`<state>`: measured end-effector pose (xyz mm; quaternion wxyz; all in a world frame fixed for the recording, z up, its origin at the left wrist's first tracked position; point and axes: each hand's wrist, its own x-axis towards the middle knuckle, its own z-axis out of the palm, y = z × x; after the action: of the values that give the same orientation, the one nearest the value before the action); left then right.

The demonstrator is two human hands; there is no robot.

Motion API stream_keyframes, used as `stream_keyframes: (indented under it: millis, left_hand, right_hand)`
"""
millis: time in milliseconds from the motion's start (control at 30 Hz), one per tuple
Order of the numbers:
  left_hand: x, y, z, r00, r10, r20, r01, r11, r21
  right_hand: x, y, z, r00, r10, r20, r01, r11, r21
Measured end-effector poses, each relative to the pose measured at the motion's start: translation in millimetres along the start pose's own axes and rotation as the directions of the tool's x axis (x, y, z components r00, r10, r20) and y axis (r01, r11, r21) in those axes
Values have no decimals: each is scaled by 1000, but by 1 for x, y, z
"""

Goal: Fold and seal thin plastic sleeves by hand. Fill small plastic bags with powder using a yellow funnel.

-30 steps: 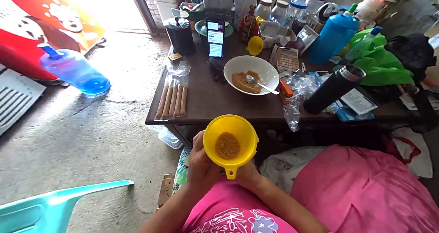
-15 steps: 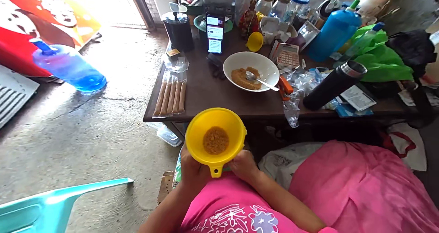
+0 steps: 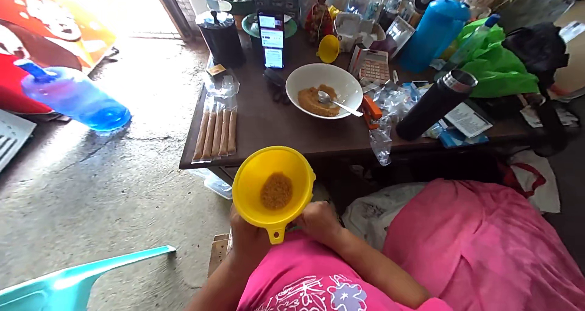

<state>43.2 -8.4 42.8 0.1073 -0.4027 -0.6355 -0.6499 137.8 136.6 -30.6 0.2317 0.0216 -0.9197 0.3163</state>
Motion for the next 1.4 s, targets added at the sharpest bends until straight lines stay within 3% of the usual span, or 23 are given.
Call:
stream_keyframes:
  millis: [67, 167, 267, 367, 500, 567, 600, 700, 767, 800, 900, 1000, 1100, 1133, 1200, 1333, 1400]
  left_hand:
    - [-2, 1, -2, 1000, -11, 9, 11, 1000, -11]
    - [-3, 4, -3, 1000, 14, 28, -14, 1000, 8]
    - [-7, -1, -1, 999, 31, 21, -31, 1000, -4]
    - [-6, 7, -4, 996, 67, 62, -69, 997, 24]
    - [-6, 5, -3, 995, 86, 54, -86, 996, -11]
    - [-5, 10, -6, 987, 121, 102, -124, 992, 24]
    - [-2, 11, -5, 985, 132, 113, -136, 990, 33]
    - [-5, 8, -6, 997, 55, 62, -57, 998, 28]
    - [-4, 10, -7, 997, 51, 61, -52, 998, 20]
    - [-1, 12, -7, 994, 62, 89, -65, 998, 21]
    - [2, 9, -5, 998, 40, 47, -39, 999, -21]
    - [1, 11, -10, 998, 33, 52, -33, 999, 5]
    - [4, 8, -10, 1000, 12, 19, -12, 1000, -29]
    - [1, 8, -11, 1000, -1, 18, 2, 999, -50]
    - [-1, 9, -13, 999, 12, 44, -10, 999, -39]
    - [-5, 7, -13, 999, -36, 26, 38, 996, -86]
    - [-4, 9, -16, 999, 9, 50, -7, 999, -36]
  right_hand:
    - [1, -2, -1, 996, -72, -52, 71, 997, -15]
    - [-3, -3, -2, 997, 70, 23, -70, 998, 6]
    - [1, -7, -5, 992, -72, -103, 65, 996, -66]
    - [-3, -13, -6, 993, 111, 26, -111, 994, 22]
    - [-1, -13, -6, 995, -29, -95, 26, 999, -25]
    - [-2, -16, -8, 993, 113, 44, -115, 993, 34]
    - [0, -16, -11, 992, 116, 45, -117, 993, 28]
    - [1, -12, -6, 996, -18, -83, 17, 1000, -10]
    - [-1, -14, -7, 983, 147, 110, -156, 985, 74]
    - [-1, -13, -7, 977, 162, 136, -174, 981, 87]
    - [5, -13, -6, 1000, -17, 5, 17, 998, 55]
    - [3, -10, -7, 979, 133, 156, -147, 985, 85]
    - [5, -6, -3, 1000, 0, 30, -1, 999, 41]
    - [4, -6, -1, 998, 19, 59, -21, 999, 46]
    - [3, -10, -4, 965, 168, 204, -186, 980, 75]
    - [2, -7, 1, 998, 37, 40, -38, 999, 21]
    - [0, -9, 2, 968, 181, 174, -192, 980, 49]
